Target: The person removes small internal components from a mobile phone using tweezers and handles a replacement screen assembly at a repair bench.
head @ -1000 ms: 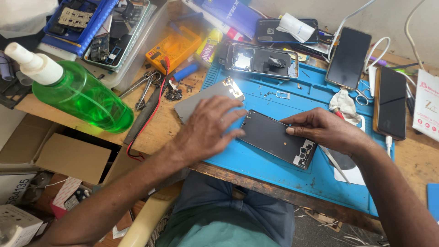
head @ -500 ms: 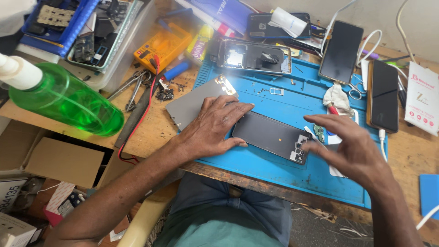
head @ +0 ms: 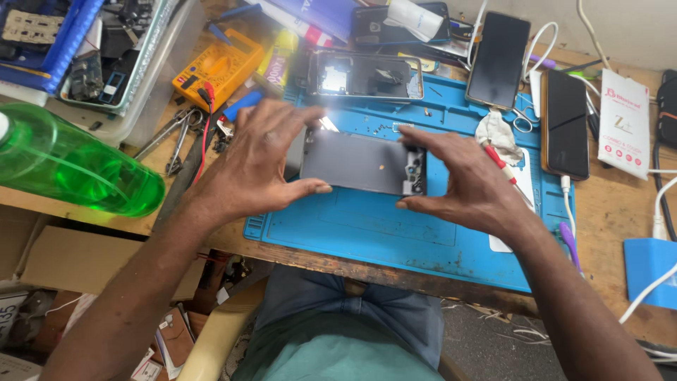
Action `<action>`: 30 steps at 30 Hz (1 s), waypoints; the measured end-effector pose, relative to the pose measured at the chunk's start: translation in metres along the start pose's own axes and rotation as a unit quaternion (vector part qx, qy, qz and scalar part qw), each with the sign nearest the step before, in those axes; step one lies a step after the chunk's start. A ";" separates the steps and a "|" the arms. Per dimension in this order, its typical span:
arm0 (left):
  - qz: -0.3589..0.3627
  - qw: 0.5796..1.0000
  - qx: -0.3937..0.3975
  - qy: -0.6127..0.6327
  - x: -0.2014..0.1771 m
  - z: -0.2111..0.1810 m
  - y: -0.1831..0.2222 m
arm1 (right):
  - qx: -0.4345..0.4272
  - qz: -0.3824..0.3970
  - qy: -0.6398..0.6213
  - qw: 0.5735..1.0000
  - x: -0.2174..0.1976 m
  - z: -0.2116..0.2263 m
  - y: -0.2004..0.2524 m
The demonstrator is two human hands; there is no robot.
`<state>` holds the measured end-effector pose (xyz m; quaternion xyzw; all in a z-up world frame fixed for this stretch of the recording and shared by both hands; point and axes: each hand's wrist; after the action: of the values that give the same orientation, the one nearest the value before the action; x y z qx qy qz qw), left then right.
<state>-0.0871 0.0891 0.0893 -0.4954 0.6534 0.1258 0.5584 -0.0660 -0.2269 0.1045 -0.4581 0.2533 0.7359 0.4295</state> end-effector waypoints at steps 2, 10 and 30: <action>0.015 0.999 -0.019 -0.032 0.002 0.000 0.003 | 0.009 0.026 0.007 1.000 0.008 0.003 -0.004; 0.009 0.999 0.050 0.019 0.043 -0.016 0.013 | 0.071 0.009 0.030 0.997 0.014 -0.008 0.035; -0.005 0.999 -0.035 -0.003 0.012 -0.007 0.031 | 0.215 -0.150 0.055 0.963 0.008 -0.054 0.103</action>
<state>-0.1141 0.0930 0.0698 -0.5172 0.6449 0.1473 0.5431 -0.1322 -0.3175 0.0708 -0.4271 0.3570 0.5650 0.6090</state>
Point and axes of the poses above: each hand's wrist, its own y-axis away from the middle knuckle, its own x-axis out of the palm, z = x × y, and after that the axes turned 4 degrees about x, right-handed
